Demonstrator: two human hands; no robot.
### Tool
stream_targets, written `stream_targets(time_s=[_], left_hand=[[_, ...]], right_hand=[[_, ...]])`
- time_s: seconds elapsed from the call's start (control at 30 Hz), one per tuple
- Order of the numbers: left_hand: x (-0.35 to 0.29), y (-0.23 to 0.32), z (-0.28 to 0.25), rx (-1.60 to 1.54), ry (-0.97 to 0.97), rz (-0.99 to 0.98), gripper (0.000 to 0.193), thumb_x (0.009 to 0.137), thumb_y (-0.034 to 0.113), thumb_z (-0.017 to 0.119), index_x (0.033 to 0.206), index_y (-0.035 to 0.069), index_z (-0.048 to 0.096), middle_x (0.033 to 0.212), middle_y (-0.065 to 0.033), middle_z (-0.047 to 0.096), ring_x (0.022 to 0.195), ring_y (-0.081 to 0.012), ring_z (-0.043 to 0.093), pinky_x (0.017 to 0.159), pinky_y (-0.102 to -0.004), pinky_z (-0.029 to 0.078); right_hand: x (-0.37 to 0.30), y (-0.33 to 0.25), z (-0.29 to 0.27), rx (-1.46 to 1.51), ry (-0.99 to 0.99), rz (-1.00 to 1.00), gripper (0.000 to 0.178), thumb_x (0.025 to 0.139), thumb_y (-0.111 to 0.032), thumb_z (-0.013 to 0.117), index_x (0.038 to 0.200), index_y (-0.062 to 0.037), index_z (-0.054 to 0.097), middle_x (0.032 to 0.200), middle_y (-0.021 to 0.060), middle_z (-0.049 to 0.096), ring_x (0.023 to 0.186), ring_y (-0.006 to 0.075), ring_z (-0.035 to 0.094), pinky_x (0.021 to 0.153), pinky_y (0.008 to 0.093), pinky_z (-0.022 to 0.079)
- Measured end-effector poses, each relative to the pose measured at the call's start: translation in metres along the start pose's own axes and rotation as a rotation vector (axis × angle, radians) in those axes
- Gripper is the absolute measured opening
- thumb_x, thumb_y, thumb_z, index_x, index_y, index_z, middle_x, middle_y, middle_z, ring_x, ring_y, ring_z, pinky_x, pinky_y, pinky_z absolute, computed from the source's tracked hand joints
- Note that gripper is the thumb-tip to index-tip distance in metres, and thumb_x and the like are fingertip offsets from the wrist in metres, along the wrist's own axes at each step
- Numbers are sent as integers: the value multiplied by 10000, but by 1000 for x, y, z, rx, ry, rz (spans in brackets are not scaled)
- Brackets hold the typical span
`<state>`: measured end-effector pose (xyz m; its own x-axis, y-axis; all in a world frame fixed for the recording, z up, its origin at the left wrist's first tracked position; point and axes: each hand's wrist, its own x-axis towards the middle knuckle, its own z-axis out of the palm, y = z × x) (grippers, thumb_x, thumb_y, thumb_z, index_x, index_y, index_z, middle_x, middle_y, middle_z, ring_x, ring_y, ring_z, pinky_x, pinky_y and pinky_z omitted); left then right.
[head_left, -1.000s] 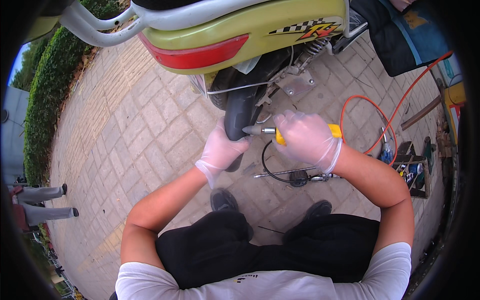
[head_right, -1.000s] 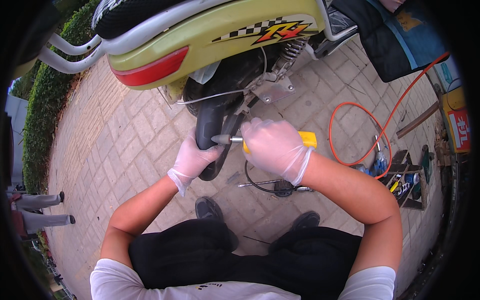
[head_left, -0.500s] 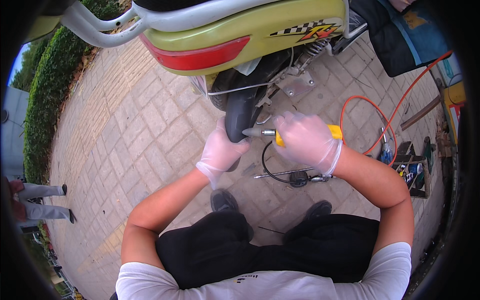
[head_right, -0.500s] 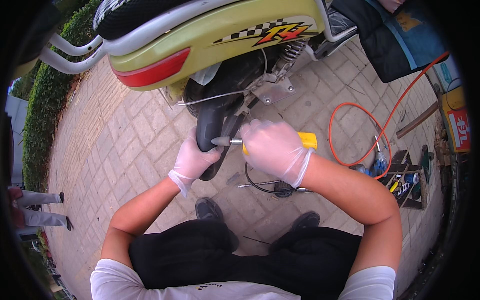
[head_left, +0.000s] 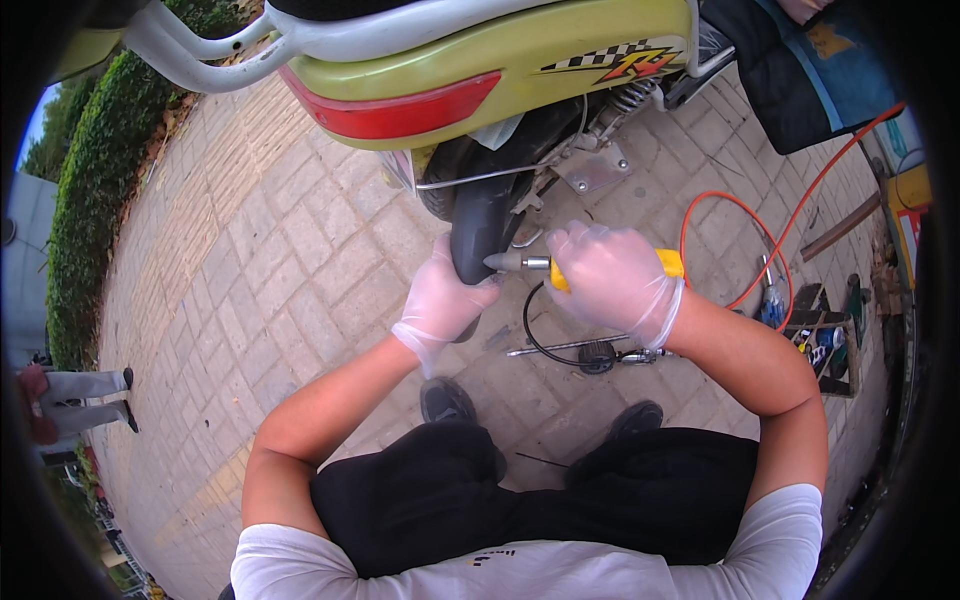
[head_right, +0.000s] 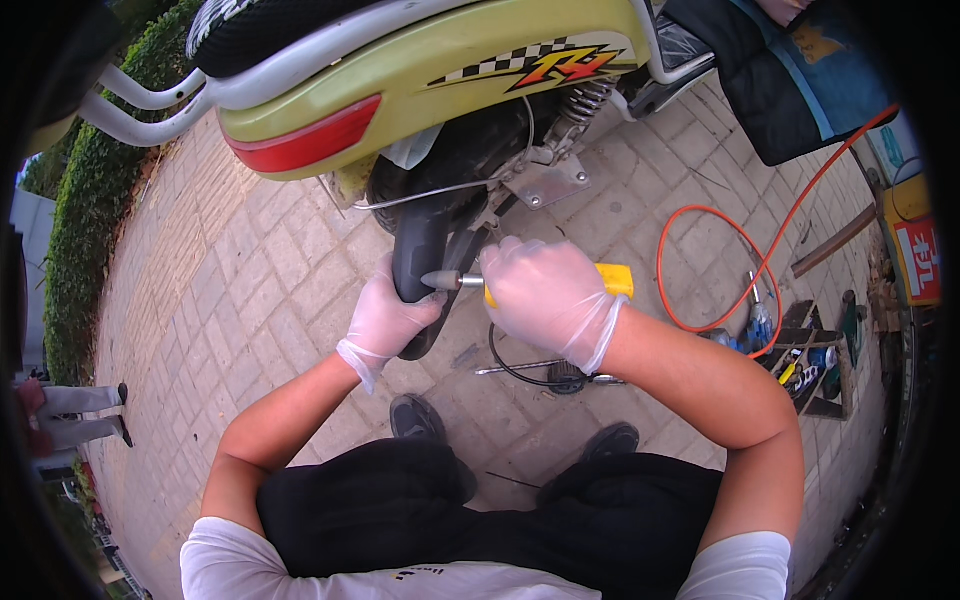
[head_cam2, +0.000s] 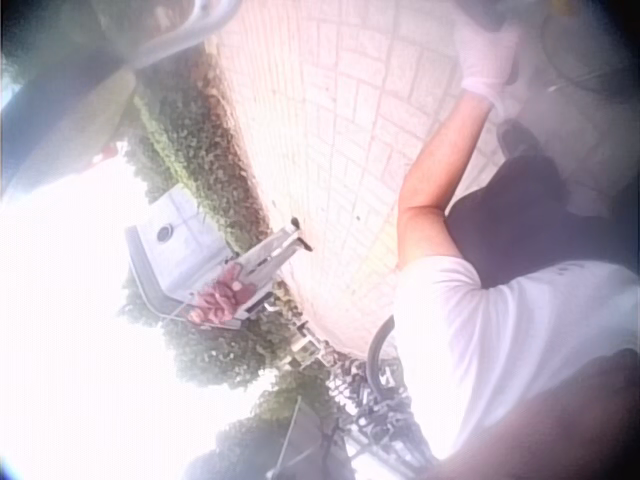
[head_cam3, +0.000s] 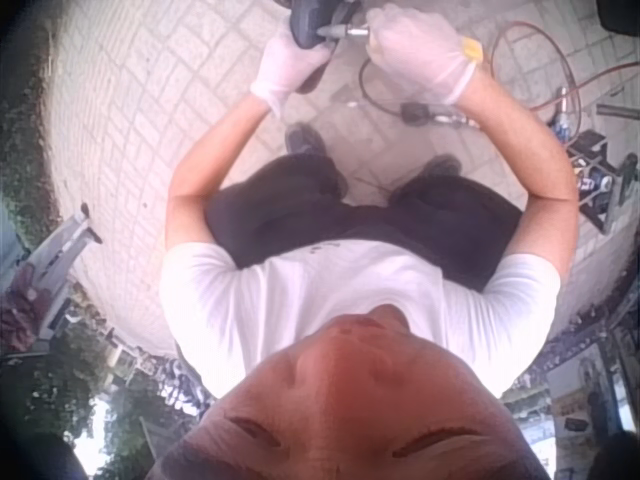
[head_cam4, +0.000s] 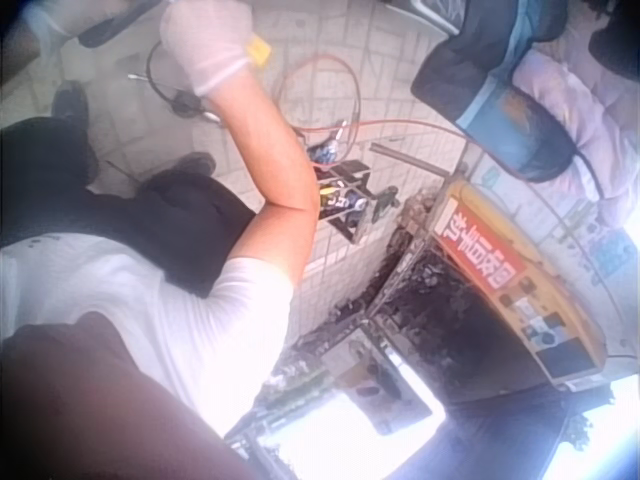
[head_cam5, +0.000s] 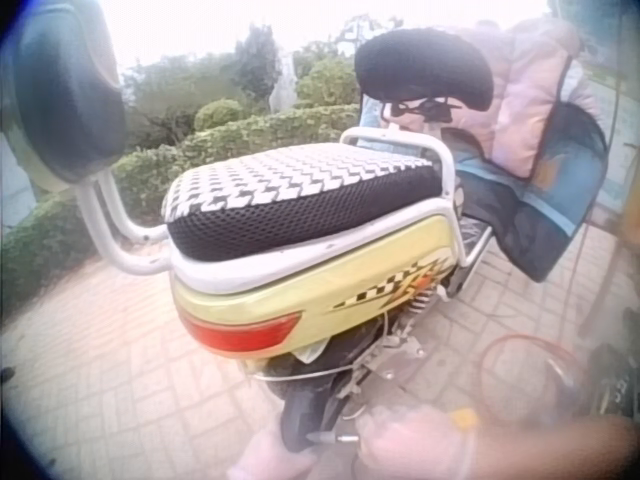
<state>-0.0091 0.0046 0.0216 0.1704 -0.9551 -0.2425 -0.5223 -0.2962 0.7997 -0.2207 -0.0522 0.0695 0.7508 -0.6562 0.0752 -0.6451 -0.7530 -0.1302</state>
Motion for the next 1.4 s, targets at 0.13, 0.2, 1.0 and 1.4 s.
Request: stream_targets(time_s=[0.13, 0.2, 1.0, 1.4], left_hand=[[0, 1, 0, 20, 8, 13, 645, 728, 238, 793, 1227, -47, 501, 969, -201, 681, 903, -273, 682, 819, -347, 523], [0, 1, 1, 29, 15, 24, 642, 728, 241, 793, 1223, -45, 500, 958, -208, 681, 893, -288, 685, 812, -354, 525], [1, -2, 1, 173, 27, 43, 694, 728, 275, 781, 1275, -27, 477, 906, -257, 677, 853, -391, 684, 760, -408, 535], [-1, 3, -2, 148, 6, 41, 701, 731, 269, 777, 1291, -20, 468, 907, -266, 673, 861, -408, 677, 758, -417, 535]], right_hand=[[1, -1, -1, 8, 19, -4, 159, 777, -182, 638, 812, -30, 602, 754, 124, 627, 678, 289, 673, 565, 403, 550], [2, -2, -1, -1, 13, -7, 155, 775, -179, 636, 807, -31, 603, 750, 124, 627, 672, 288, 672, 557, 400, 548], [18, -6, -16, -110, 31, -20, 95, 781, -121, 594, 819, -36, 617, 736, 124, 646, 664, 272, 685, 560, 371, 557], [18, -10, -21, -85, -30, -46, 104, 773, -107, 605, 836, -25, 622, 768, 135, 656, 694, 279, 693, 589, 373, 561]])
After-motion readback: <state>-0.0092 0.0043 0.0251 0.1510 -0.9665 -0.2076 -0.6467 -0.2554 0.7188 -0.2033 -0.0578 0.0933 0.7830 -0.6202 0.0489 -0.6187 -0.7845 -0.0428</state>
